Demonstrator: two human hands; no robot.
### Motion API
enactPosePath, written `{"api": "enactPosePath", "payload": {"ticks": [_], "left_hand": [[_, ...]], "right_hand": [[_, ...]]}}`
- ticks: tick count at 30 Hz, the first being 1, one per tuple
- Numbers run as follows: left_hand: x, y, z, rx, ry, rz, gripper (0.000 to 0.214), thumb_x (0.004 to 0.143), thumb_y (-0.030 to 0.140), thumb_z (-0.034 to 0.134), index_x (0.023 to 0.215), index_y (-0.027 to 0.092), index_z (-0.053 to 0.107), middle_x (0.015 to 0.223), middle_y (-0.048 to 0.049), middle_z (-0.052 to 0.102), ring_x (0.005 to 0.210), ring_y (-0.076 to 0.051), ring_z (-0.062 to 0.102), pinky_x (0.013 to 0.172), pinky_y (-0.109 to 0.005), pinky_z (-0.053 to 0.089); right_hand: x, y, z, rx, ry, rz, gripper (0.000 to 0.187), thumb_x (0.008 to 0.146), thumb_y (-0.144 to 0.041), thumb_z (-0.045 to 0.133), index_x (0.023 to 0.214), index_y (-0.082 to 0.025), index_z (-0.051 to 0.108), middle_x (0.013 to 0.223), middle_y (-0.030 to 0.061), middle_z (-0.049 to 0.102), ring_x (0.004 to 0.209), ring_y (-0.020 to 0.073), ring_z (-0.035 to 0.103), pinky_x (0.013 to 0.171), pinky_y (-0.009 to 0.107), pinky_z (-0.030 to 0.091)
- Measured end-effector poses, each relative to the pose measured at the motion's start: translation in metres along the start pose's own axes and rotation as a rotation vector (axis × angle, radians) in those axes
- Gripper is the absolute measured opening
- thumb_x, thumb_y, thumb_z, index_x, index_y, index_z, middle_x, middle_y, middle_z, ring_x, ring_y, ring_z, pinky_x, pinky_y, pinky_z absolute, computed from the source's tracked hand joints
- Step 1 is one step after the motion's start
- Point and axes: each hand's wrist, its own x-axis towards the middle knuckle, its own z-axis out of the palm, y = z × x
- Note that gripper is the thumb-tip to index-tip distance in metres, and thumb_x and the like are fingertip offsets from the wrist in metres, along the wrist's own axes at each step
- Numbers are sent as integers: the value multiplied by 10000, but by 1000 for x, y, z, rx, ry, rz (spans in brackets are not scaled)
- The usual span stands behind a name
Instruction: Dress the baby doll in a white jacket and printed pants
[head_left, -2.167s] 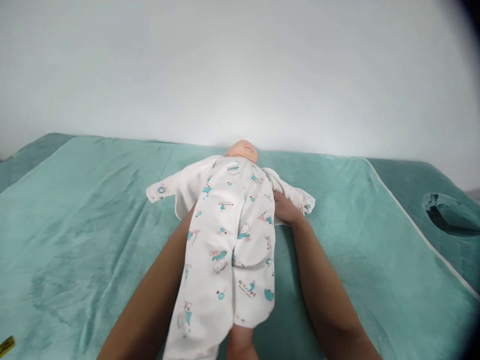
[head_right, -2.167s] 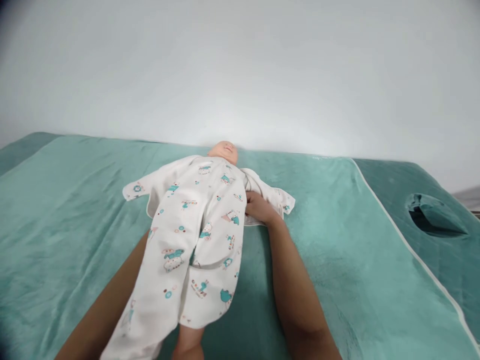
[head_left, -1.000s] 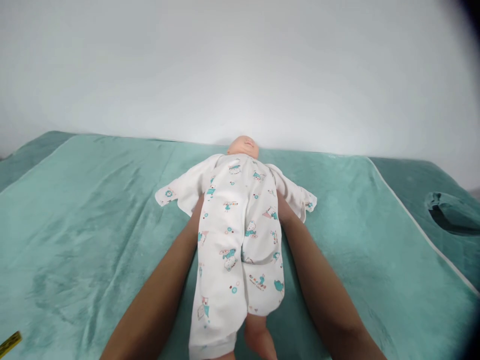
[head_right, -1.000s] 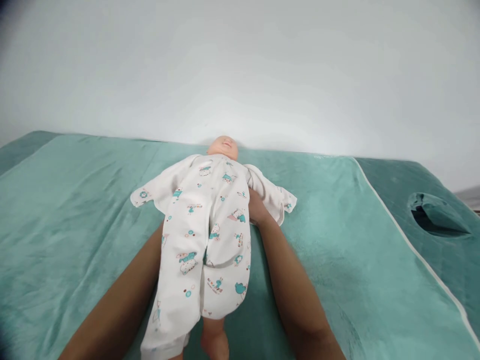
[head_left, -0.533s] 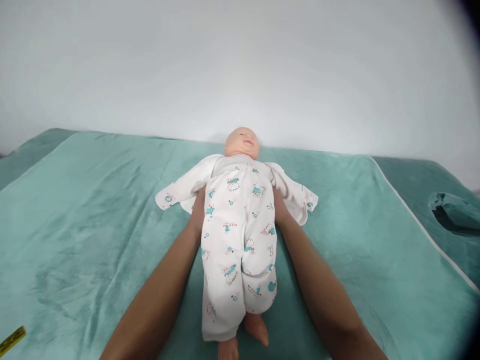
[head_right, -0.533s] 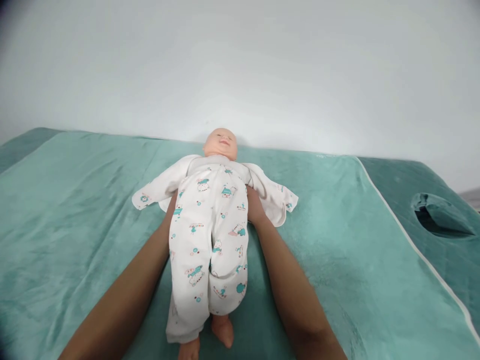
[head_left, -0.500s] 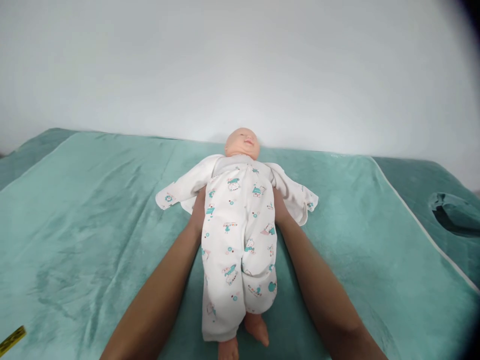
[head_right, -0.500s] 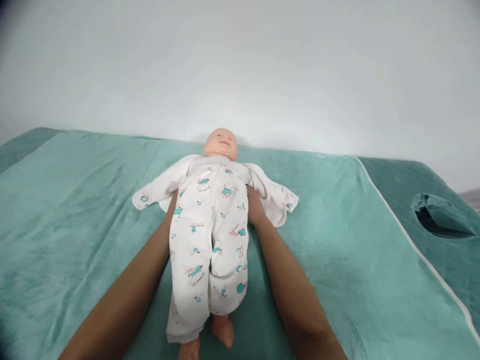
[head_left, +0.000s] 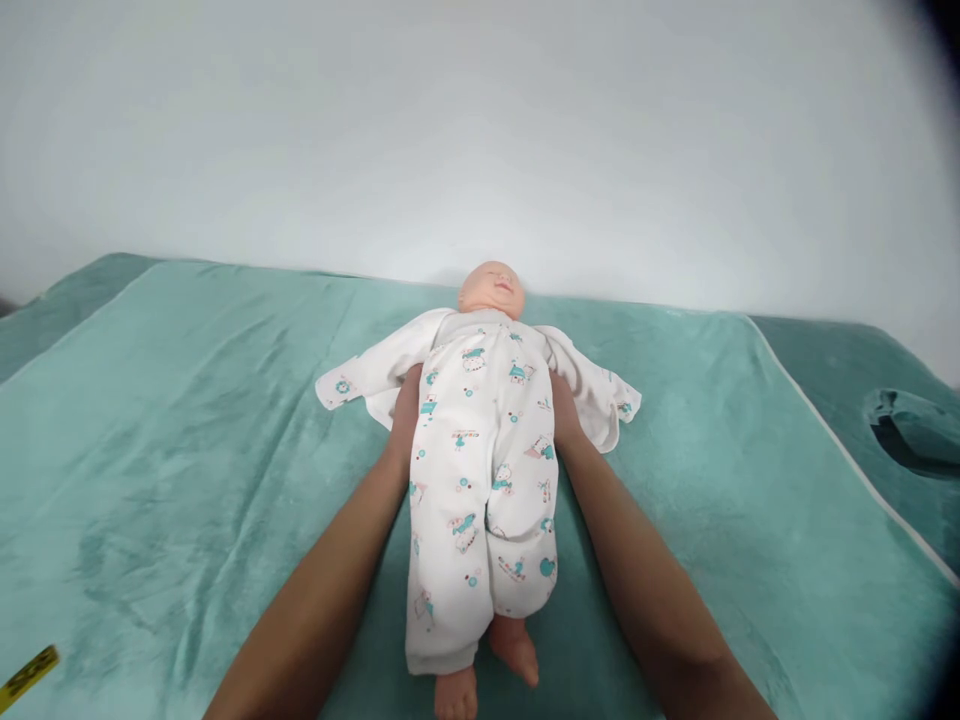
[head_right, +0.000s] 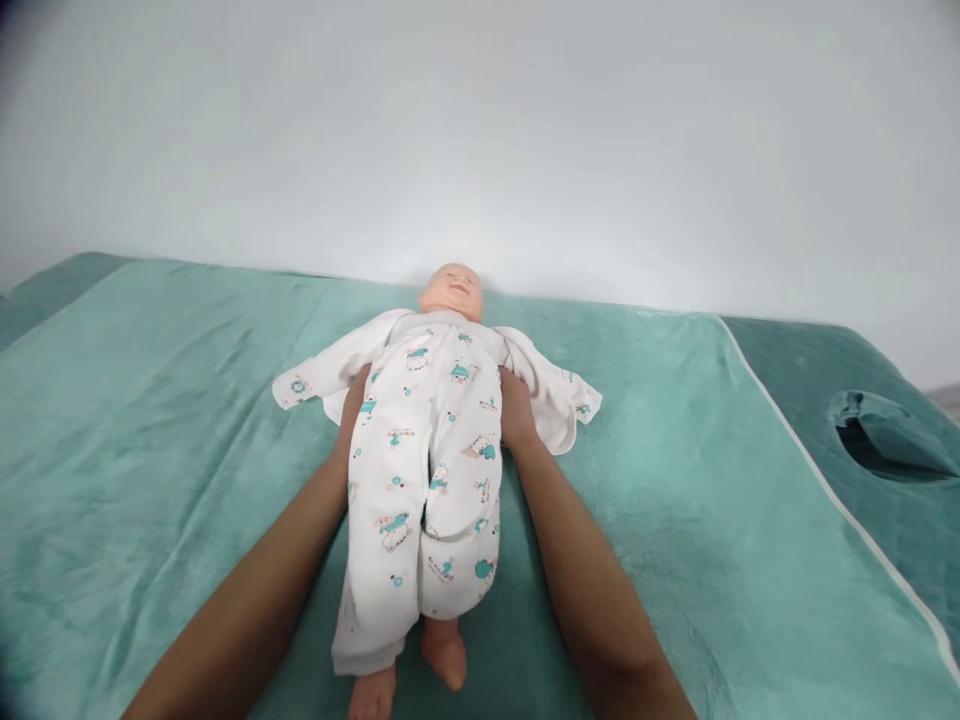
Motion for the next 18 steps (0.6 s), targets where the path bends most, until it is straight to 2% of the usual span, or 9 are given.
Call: {"api": "enactPosePath", "payload": {"ticks": [5, 9, 12, 18], "left_hand": [[4, -2, 1, 90, 81, 79, 304, 820, 280, 615, 1114, 213, 657, 1097, -43, 709, 1008, -226, 649, 913, -355, 505], [6, 0, -2, 145, 39, 54, 307, 865, 318, 550, 1095, 206, 721, 1090, -39, 749, 1033, -244, 655, 949, -376, 491], [8, 5, -4, 86, 13, -4, 342, 902, 367, 514, 1102, 195, 732, 1120, -43, 756, 1070, -255, 657, 977, -393, 484], [9, 11, -5, -143, -94, -134, 397, 917, 418, 546, 1222, 214, 696, 1321, -48, 684, 1257, -254, 590, 1104, -400, 427]], "right_hand": [[-1, -1, -2, 23, 78, 57, 229, 869, -356, 516, 807, -187, 658, 770, 22, 674, 747, 199, 546, 769, 355, 465], [-2, -4, -1, 66, 116, 80, 195, 830, -362, 534, 749, -199, 603, 744, -8, 649, 769, 187, 545, 776, 328, 455], [-2, -6, 0, 106, 184, 107, 166, 803, -363, 569, 818, -199, 590, 795, -4, 658, 794, 187, 562, 770, 319, 454], [1, 0, 3, 321, 283, 120, 262, 813, -382, 602, 1012, -218, 556, 1003, 39, 693, 903, 190, 632, 802, 322, 501]]}}
